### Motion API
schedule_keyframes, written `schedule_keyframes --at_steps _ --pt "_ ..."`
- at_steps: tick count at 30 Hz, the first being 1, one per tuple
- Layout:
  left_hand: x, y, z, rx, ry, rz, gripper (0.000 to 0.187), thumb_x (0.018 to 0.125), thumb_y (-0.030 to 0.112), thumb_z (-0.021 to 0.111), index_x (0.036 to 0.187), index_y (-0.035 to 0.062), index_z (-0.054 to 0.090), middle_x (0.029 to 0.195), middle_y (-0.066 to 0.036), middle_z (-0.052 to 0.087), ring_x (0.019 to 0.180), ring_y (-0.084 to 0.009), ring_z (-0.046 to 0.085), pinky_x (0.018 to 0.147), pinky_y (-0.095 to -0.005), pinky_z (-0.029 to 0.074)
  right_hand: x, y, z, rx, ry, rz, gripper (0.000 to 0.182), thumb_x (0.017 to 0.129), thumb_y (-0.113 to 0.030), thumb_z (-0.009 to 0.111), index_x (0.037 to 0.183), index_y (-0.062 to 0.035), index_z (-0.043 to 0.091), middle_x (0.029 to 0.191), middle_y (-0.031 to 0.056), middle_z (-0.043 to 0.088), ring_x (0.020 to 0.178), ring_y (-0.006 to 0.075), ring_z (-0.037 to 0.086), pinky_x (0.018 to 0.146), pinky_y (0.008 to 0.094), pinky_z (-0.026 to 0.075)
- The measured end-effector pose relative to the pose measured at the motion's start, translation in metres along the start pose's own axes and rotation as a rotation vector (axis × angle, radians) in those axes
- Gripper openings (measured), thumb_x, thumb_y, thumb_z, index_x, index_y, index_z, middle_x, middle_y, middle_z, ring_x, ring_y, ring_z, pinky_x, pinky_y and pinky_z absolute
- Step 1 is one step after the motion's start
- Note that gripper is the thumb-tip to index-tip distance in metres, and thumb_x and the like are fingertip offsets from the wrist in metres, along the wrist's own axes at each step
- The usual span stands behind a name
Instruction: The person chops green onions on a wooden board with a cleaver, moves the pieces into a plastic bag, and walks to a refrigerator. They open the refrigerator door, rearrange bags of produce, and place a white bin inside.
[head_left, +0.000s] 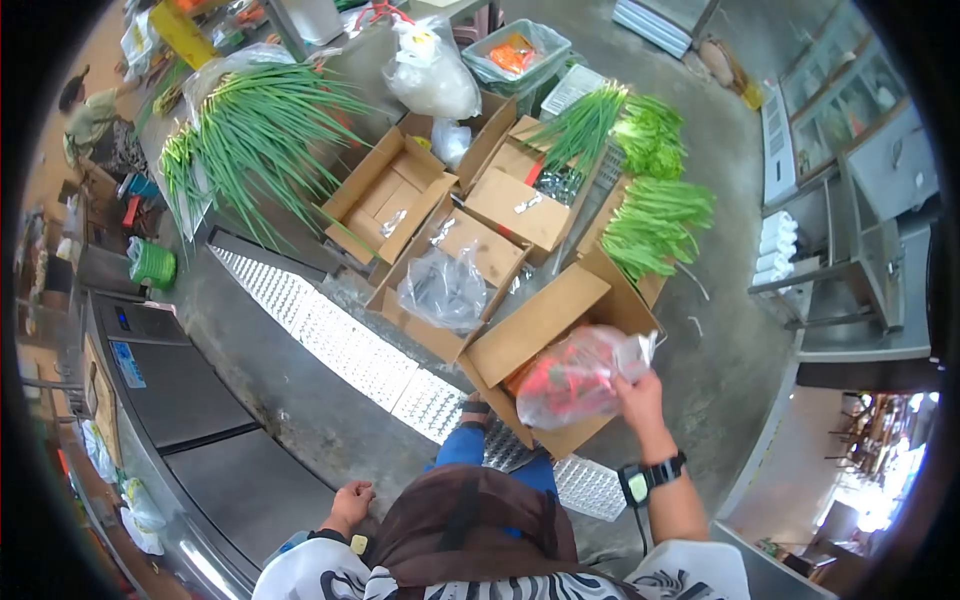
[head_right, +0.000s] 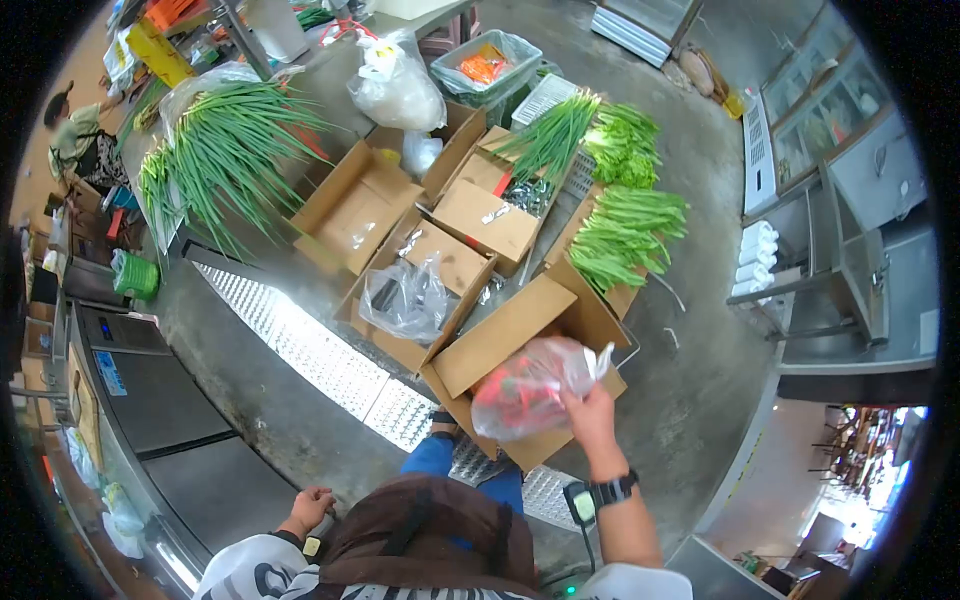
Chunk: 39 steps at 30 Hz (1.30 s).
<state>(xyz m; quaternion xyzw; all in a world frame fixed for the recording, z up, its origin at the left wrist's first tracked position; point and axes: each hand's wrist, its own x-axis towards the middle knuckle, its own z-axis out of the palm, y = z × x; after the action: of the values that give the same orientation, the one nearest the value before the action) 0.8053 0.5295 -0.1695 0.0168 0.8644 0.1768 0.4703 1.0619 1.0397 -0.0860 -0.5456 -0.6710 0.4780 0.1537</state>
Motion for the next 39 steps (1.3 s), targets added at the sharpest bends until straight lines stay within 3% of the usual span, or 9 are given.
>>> schedule_keyframes --at_steps 2,8,15,22,24,30,32,36,39 --pt "0.0 -0.003 -0.003 -0.051 0.02 -0.001 0.035 0.079 0.023 0.066 0.107 0.0021 0.065 0.081 -0.008 0.07 0.075 -0.0171 0.066 0.071 -0.0305 0.051 0.039 -0.037 0.025 0.214 -0.044 -0.1 0.032 0.082 -0.017 0.07 0.108 0.0002 0.064 0.088 0.0116 0.069 0.081 0.0143 0.063 0.074 0.0316 0.05" --pt "0.002 -0.028 0.0 -0.181 0.043 -0.04 0.033 0.08 0.022 0.065 0.106 0.0019 0.066 0.083 -0.009 0.071 0.076 -0.0176 0.066 0.073 -0.031 0.051 0.15 -0.112 0.104 -0.34 0.04 -0.415 0.043 0.081 -0.022 0.067 0.12 -0.0051 0.057 0.094 0.0162 0.067 0.086 0.0352 0.064 0.077 0.0391 0.05" --pt "0.02 -0.019 0.002 -0.135 0.032 -0.037 0.033 0.081 0.021 0.064 0.106 0.0 0.066 0.089 -0.013 0.071 0.082 -0.0205 0.068 0.076 -0.0316 0.052 0.114 -0.139 0.124 -0.203 -0.254 -0.309 0.058 0.083 -0.022 0.064 0.135 -0.0056 0.043 0.109 0.0199 0.064 0.099 0.0346 0.063 0.085 0.0412 0.049" --pt "0.045 0.041 0.007 0.104 0.152 0.166 0.033 0.08 0.024 0.063 0.104 0.0019 0.066 0.09 -0.017 0.069 0.087 -0.0296 0.067 0.079 -0.0371 0.051 -0.02 0.033 0.025 -0.646 -0.449 -0.199 0.051 0.082 -0.021 0.062 0.127 -0.002 0.048 0.108 0.0249 0.062 0.101 0.0397 0.06 0.086 0.0451 0.048" --pt "0.046 0.056 0.016 0.137 0.166 0.205 0.032 0.08 0.024 0.062 0.103 0.0023 0.067 0.089 -0.018 0.069 0.087 -0.0308 0.067 0.079 -0.0381 0.051 -0.068 0.066 -0.023 -0.655 -0.589 0.142 0.044 0.085 -0.028 0.06 0.121 -0.0035 0.054 0.103 0.0233 0.064 0.095 0.0401 0.061 0.083 0.0461 0.049" --pt "0.036 0.125 0.073 0.347 0.006 0.329 0.036 0.082 0.032 0.057 0.099 0.0031 0.069 0.096 -0.023 0.066 0.093 -0.0379 0.064 0.082 -0.0418 0.05 -0.198 0.219 -0.127 -0.549 -0.412 0.367 0.038 0.087 -0.037 0.058 0.096 -0.0014 0.067 0.085 0.0189 0.069 0.082 0.0361 0.065 0.077 0.0424 0.051" --pt "0.005 0.168 0.107 0.391 0.039 0.353 0.038 0.082 0.034 0.056 0.103 0.0054 0.07 0.104 -0.023 0.065 0.101 -0.0376 0.061 0.088 -0.042 0.048 -0.23 0.254 -0.157 -0.147 -0.235 0.662 0.043 0.088 -0.042 0.057 0.084 -0.0013 0.07 0.073 0.0172 0.067 0.073 0.0322 0.067 0.072 0.0395 0.051" --pt "-0.063 0.201 0.204 1.013 0.315 0.446 0.042 0.084 0.039 0.055 0.115 0.0125 0.067 0.131 -0.016 0.055 0.126 -0.0337 0.046 0.105 -0.0438 0.037 -0.284 0.377 -0.214 -0.309 -0.079 0.353 0.049 0.089 -0.045 0.054 0.074 -0.0018 0.071 0.07 0.0155 0.068 0.067 0.0253 0.066 0.068 0.037 0.05" --pt "-0.127 0.244 0.283 1.026 0.012 0.343 0.054 0.085 0.047 0.055 0.128 0.0152 0.058 0.137 -0.013 0.05 0.134 -0.0331 0.036 0.11 -0.0451 0.03 -0.33 0.431 -0.265 -0.106 -0.064 0.628 0.05 0.091 -0.043 0.052 0.072 -0.0009 0.071 0.069 0.0154 0.068 0.067 0.0235 0.066 0.069 0.036 0.051"
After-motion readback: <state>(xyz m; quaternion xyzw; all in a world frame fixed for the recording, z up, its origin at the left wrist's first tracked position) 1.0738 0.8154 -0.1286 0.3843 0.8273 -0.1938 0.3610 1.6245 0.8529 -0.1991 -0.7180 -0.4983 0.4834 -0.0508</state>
